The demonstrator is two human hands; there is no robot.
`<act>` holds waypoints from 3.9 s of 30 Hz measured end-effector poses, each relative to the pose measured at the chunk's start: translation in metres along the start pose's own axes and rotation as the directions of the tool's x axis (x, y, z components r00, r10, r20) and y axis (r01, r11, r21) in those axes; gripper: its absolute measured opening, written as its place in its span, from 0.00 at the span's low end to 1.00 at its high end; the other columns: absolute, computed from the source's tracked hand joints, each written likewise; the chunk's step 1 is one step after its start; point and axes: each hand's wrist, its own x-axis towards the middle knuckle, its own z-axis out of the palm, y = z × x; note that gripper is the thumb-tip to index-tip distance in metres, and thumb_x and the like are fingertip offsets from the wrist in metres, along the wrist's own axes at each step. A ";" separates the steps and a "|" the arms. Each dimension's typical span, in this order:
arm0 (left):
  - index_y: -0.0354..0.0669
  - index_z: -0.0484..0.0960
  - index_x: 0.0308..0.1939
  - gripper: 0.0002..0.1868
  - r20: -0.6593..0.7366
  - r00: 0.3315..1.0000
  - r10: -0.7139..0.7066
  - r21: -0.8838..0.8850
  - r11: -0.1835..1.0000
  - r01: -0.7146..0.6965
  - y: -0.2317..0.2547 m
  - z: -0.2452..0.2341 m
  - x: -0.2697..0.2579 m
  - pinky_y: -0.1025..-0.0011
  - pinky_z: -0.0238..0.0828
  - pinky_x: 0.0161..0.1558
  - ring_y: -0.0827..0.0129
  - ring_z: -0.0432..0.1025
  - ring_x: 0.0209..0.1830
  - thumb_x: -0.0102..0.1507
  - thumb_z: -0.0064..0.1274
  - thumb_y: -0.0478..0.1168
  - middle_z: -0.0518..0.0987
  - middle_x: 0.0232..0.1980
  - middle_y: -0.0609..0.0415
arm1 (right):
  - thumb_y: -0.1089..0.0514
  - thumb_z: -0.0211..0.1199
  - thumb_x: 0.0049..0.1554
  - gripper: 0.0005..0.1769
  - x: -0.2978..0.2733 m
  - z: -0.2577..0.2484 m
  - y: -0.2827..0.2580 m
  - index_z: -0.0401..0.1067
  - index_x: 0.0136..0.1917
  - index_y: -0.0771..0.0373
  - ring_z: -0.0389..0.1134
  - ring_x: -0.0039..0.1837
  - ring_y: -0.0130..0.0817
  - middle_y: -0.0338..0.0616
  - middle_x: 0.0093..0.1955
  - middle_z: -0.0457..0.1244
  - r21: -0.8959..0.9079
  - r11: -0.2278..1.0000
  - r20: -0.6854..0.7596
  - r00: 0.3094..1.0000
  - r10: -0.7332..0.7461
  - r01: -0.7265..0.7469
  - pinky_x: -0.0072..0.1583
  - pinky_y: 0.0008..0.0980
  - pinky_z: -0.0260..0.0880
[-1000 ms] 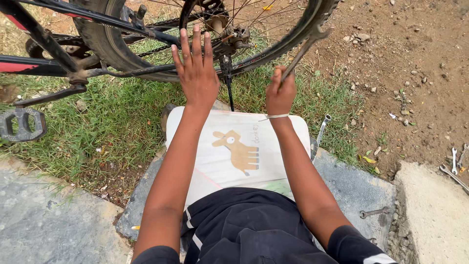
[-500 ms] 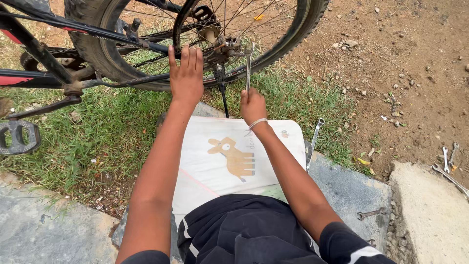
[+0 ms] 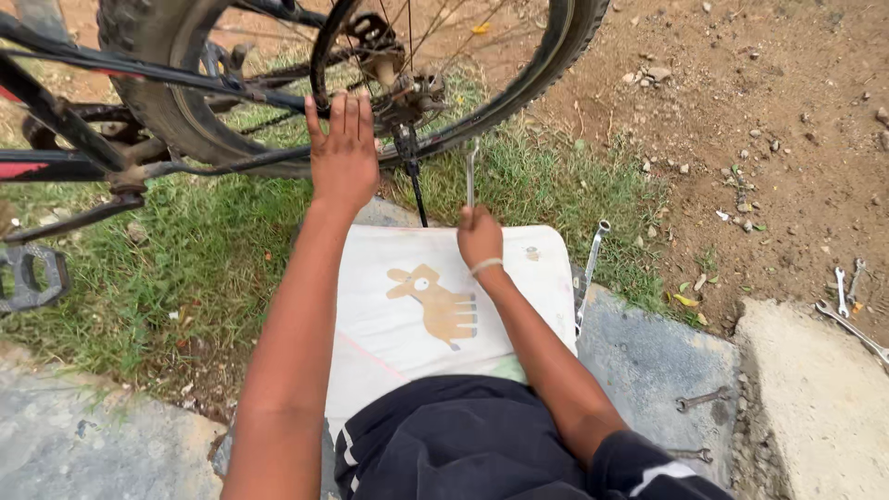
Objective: The person uses wrenches to loosen and tighten nuts on the rear wheel axle and brake assembly of a bicycle while sitting on a stool.
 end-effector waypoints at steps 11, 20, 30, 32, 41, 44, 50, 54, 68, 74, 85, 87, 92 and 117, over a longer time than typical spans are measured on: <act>0.30 0.60 0.76 0.47 0.047 0.999 0.002 0.029 1.000 -0.003 0.000 -0.008 0.014 0.41 0.20 0.78 0.54 0.50 0.79 0.73 0.37 0.72 0.63 0.71 0.43 | 0.53 0.43 0.74 0.13 0.013 -0.182 -0.067 0.63 0.55 0.62 0.65 0.43 0.24 0.40 0.48 0.65 0.299 0.572 -0.880 0.452 -0.143 0.763 0.45 0.24 0.70; 0.32 0.59 0.77 0.48 0.031 1.000 -0.005 0.058 0.998 0.003 -0.004 -0.005 0.021 0.41 0.19 0.78 0.55 0.49 0.80 0.70 0.42 0.71 0.63 0.71 0.44 | 0.54 0.52 0.65 0.14 0.001 -0.009 -0.020 0.70 0.42 0.64 0.65 0.30 0.27 0.39 0.29 0.64 0.691 0.719 -0.078 0.981 0.179 -0.076 0.35 0.30 0.65; 0.33 0.60 0.76 0.45 0.072 0.997 -0.003 0.089 0.996 -0.004 -0.003 -0.002 0.016 0.40 0.20 0.77 0.53 0.49 0.79 0.68 0.47 0.65 0.64 0.70 0.44 | 0.52 0.46 0.71 0.13 0.010 -0.063 -0.077 0.60 0.49 0.62 0.60 0.38 0.25 0.38 0.42 0.60 0.695 0.464 -0.603 0.797 -0.039 0.549 0.39 0.27 0.64; 0.33 0.60 0.76 0.44 0.062 0.998 0.002 0.116 0.993 -0.009 -0.002 -0.002 0.009 0.40 0.20 0.77 0.54 0.49 0.80 0.68 0.47 0.63 0.64 0.71 0.44 | 0.51 0.50 0.70 0.16 0.000 -0.012 -0.069 0.69 0.48 0.65 0.66 0.33 0.45 0.51 0.29 0.66 -0.218 0.952 -0.032 0.973 -0.227 0.215 0.39 0.44 0.68; 0.37 0.62 0.75 0.37 0.010 1.000 -0.020 0.138 0.990 0.018 -0.006 0.012 0.019 0.42 0.23 0.78 0.57 0.52 0.79 0.65 0.45 0.52 0.65 0.71 0.47 | 0.54 0.49 0.72 0.12 -0.039 -0.129 -0.103 0.65 0.50 0.63 0.66 0.37 0.25 0.41 0.41 0.63 0.643 0.534 -0.585 0.802 -0.119 0.548 0.40 0.25 0.72; 0.36 0.63 0.76 0.37 0.000 1.000 -0.013 0.146 0.989 0.013 -0.005 0.007 0.016 0.41 0.23 0.79 0.56 0.52 0.79 0.66 0.45 0.51 0.65 0.71 0.46 | 0.53 0.47 0.73 0.12 -0.017 -0.135 -0.113 0.63 0.53 0.63 0.66 0.40 0.26 0.44 0.47 0.64 0.434 0.446 -0.793 0.567 -0.222 0.782 0.43 0.27 0.73; 0.35 0.65 0.75 0.37 -0.032 0.999 -0.017 0.146 0.989 0.021 -0.001 0.002 0.015 0.41 0.22 0.78 0.56 0.52 0.79 0.64 0.48 0.50 0.67 0.71 0.46 | 0.54 0.53 0.62 0.16 0.023 0.021 -0.039 0.75 0.44 0.69 0.73 0.28 0.31 0.46 0.30 0.69 -0.005 0.995 0.457 0.885 0.093 -0.101 0.33 0.28 0.70; 0.34 0.65 0.74 0.37 -0.013 1.000 -0.018 0.129 0.991 0.020 -0.001 0.003 0.017 0.41 0.22 0.78 0.55 0.52 0.79 0.64 0.48 0.50 0.66 0.71 0.45 | 0.52 0.54 0.63 0.17 -0.005 0.043 0.017 0.69 0.44 0.70 0.67 0.24 0.38 0.50 0.29 0.66 0.312 0.801 0.579 0.771 0.266 -0.511 0.27 0.36 0.63; 0.37 0.63 0.75 0.38 0.006 1.000 -0.016 0.188 0.982 0.015 -0.002 0.002 0.020 0.41 0.21 0.78 0.56 0.51 0.79 0.64 0.47 0.50 0.65 0.70 0.46 | 0.53 0.41 0.72 0.17 -0.008 -0.030 -0.069 0.65 0.49 0.65 0.71 0.36 0.25 0.42 0.43 0.69 0.440 0.767 -0.397 0.867 -0.301 0.468 0.36 0.26 0.73; 0.34 0.65 0.73 0.37 -0.033 0.999 -0.036 0.114 0.993 0.039 0.002 0.000 0.024 0.41 0.23 0.78 0.56 0.53 0.78 0.62 0.48 0.47 0.66 0.69 0.45 | 0.57 0.51 0.62 0.16 -0.017 0.084 0.023 0.75 0.42 0.69 0.66 0.26 0.29 0.48 0.28 0.68 0.380 0.895 0.384 0.920 0.076 -0.233 0.34 0.30 0.67; 0.35 0.62 0.74 0.36 -0.024 1.000 -0.017 0.108 0.994 0.019 0.000 0.014 0.019 0.41 0.23 0.79 0.56 0.51 0.80 0.63 0.48 0.45 0.64 0.70 0.46 | 0.50 0.46 0.79 0.13 -0.020 -0.065 -0.068 0.60 0.62 0.64 0.62 0.39 0.35 0.48 0.44 0.59 0.472 0.457 -0.705 0.634 -0.318 0.754 0.43 0.31 0.67; 0.35 0.62 0.74 0.37 -0.009 1.000 -0.022 0.130 0.991 0.023 0.000 0.013 0.019 0.41 0.23 0.78 0.56 0.51 0.79 0.62 0.48 0.46 0.64 0.70 0.46 | 0.52 0.47 0.73 0.15 -0.005 -0.038 -0.050 0.63 0.56 0.67 0.61 0.31 0.33 0.44 0.33 0.60 0.367 0.807 -0.415 0.858 -0.304 0.464 0.36 0.32 0.62; 0.36 0.63 0.74 0.37 -0.003 0.999 -0.035 0.127 0.991 0.035 0.002 0.010 0.021 0.41 0.22 0.78 0.56 0.51 0.79 0.62 0.48 0.45 0.64 0.70 0.47 | 0.56 0.58 0.61 0.17 0.009 0.026 0.009 0.76 0.39 0.71 0.67 0.26 0.34 0.49 0.25 0.65 0.190 0.952 0.386 0.910 0.154 -0.241 0.32 0.33 0.64; 0.36 0.61 0.74 0.38 0.036 0.998 -0.044 0.084 0.996 0.041 0.005 0.001 0.016 0.42 0.23 0.78 0.56 0.51 0.79 0.61 0.49 0.44 0.64 0.70 0.46 | 0.48 0.56 0.64 0.18 0.031 -0.017 0.022 0.74 0.45 0.66 0.65 0.28 0.31 0.45 0.31 0.67 0.419 0.877 0.140 0.971 0.194 -0.235 0.32 0.34 0.65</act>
